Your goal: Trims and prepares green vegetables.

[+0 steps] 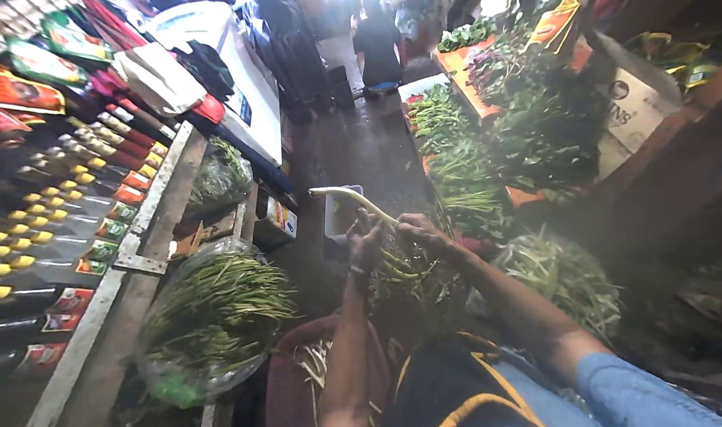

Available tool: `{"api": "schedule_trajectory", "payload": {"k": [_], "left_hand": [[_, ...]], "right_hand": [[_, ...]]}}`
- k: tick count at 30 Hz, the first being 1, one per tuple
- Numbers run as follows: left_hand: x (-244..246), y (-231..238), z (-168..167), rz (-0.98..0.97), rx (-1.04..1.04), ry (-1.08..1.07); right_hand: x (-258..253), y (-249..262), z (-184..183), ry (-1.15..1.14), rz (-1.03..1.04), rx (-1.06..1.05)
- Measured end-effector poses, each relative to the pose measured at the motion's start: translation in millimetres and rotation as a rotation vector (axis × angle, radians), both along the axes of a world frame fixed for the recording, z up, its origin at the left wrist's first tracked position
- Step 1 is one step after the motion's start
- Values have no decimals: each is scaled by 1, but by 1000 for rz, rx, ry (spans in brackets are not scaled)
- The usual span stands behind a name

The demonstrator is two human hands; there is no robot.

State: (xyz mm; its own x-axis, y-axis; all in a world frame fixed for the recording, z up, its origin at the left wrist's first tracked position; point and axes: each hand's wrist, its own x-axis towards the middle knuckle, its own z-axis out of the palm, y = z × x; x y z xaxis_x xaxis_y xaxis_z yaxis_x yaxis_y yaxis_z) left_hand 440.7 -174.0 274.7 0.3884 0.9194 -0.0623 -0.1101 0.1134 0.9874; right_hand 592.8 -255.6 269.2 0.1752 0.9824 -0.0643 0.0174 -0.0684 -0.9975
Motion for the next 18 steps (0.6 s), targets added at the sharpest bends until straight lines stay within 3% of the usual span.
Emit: {"api": "schedule_trajectory", "payload": {"k": [3, 9, 14, 18], "left_hand": [[2, 1, 5, 36, -12, 75], [7, 10, -1, 6, -19, 141], [7, 17, -2, -67, 39, 224], [6, 18, 4, 32, -21, 168]], "right_hand": [[1, 3, 2, 184, 35, -60], [3, 15, 1, -108, 49, -6], [3, 17, 5, -151, -87, -20], [5, 16, 9, -25, -61, -80]]}}
